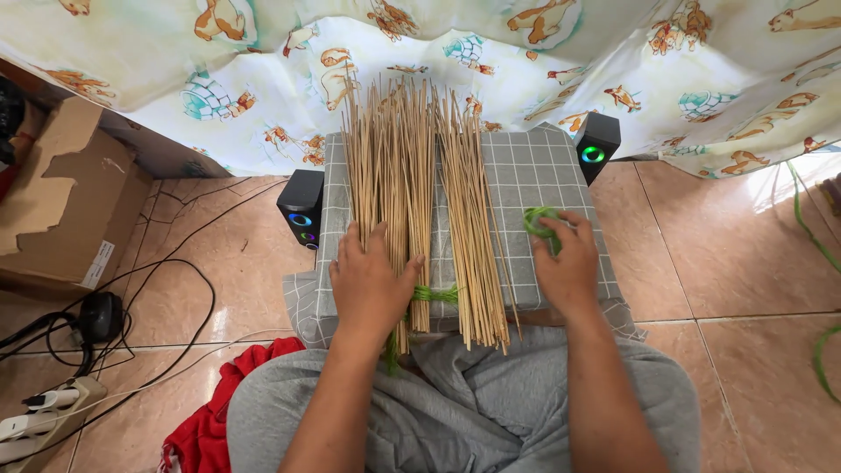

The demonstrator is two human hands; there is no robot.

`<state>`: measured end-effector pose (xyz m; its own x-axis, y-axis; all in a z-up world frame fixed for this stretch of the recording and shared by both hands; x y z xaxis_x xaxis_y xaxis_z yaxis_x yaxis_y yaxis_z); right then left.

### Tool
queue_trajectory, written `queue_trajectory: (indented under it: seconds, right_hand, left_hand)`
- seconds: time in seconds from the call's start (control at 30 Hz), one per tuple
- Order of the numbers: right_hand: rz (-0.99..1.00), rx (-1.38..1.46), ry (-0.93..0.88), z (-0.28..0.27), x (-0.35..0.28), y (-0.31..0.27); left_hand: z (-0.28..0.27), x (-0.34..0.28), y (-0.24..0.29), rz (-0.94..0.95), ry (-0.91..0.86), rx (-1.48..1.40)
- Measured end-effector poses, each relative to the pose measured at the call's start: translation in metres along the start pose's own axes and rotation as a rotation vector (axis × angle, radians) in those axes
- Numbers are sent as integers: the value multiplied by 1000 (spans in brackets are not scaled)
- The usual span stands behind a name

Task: Bundling and tying long wooden sticks together using green plastic twine.

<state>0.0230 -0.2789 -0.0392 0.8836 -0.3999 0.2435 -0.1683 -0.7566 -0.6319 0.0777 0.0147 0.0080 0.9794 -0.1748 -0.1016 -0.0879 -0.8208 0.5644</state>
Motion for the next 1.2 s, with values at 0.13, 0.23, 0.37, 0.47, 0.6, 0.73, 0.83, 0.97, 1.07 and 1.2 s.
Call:
queue_trajectory:
  seconds: [0.13,0.23,0.37,0.47,0.6,0.73,0.83,0.97,1.07,1.2]
  right_hand:
    - [22,-117,7,-8,-6,-6]
    - [9,-136,51,-16,-10,-12]
    - [-250,-299,-25,17,-10,-9]
    - [-56,-482,-321,51,-10,25]
    - [-30,-430,-111,30,-11,18]
    - [-147,-266,67,14,-22,-5]
    - [-273,-149,183,7,-28,-17]
    - [-337,35,227,-11,-44,-54]
    - [-175,348,12,-1,-55,-67]
    - [-118,840,-385,29,-67,-90]
  left_hand:
    - [-11,-4,-2,-38,12,29]
    - [-5,3,-18,-51,12,58]
    - [8,12,-42,-141,-23,81]
    - [9,14,-45,-175,-76,41]
    - [10,24,-60,-225,-137,-176]
    - [8,25,-65,-246,-115,-351]
    - [-14,15,-62,-269,20,-608]
    - [-14,11,-53,-108,42,-1248]
    - [-5,7,-32,48,-62,-1438]
    - [15,-6,7,182,-354,-1697]
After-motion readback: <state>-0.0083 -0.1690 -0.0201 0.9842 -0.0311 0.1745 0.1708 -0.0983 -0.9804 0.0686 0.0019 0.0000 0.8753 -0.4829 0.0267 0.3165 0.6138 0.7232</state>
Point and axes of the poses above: each hand's wrist, its own x-axis towards the middle knuckle, its own z-axis out of the palm, y = z × x, the point moved 7 cm from there along x, towards the middle knuckle, and after that the axes turned 7 degrees about -y, right-handed, at the moved point
